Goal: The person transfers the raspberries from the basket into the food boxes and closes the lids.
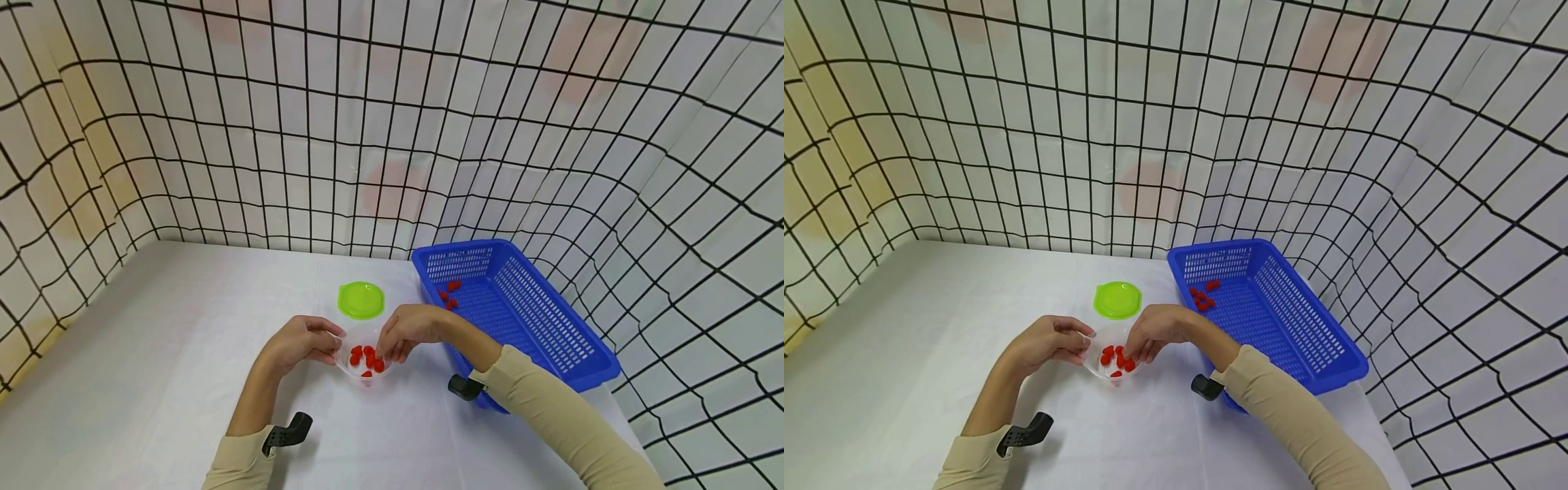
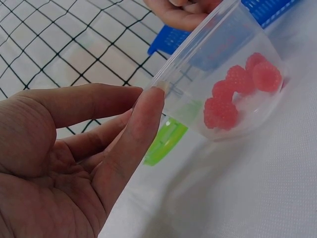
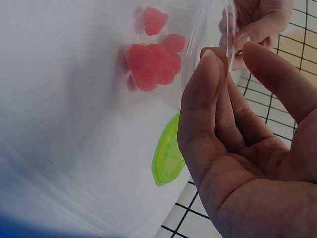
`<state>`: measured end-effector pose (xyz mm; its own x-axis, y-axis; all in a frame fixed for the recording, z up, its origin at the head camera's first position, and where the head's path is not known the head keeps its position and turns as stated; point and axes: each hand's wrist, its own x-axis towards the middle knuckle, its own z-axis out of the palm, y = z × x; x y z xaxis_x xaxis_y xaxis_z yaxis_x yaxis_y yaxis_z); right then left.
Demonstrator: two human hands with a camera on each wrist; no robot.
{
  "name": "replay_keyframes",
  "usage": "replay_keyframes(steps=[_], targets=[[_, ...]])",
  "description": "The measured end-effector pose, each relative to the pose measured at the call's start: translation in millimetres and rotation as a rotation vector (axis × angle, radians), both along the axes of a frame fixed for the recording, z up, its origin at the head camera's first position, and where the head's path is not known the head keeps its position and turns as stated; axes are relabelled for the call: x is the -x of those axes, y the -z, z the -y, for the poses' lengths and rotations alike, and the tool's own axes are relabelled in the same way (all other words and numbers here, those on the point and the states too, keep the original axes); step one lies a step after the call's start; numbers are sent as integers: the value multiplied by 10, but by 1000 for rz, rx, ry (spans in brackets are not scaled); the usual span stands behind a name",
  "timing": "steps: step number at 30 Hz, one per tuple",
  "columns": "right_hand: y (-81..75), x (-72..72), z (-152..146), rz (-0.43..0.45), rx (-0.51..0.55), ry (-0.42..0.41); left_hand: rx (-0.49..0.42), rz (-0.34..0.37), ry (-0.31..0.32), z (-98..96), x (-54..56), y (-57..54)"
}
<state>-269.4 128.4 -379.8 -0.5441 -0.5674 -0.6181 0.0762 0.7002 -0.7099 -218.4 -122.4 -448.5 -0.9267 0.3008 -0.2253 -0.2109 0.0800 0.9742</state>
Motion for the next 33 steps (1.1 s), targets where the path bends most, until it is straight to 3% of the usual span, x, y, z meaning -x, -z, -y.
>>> replay_keyframes(steps=[9, 21, 29, 33], targets=[[-200, 38, -63, -44, 31, 33, 3, -1, -1, -12, -5, -7], [-495, 202, -333, -215, 125, 282, -3, 1, 4, -2, -10, -13], [-474, 402, -639, -241, 194, 501, 2, 8, 1, -10, -13, -19], [-392, 491, -812, -265, 199, 558, 2, 5, 0, -9, -18, -22]])
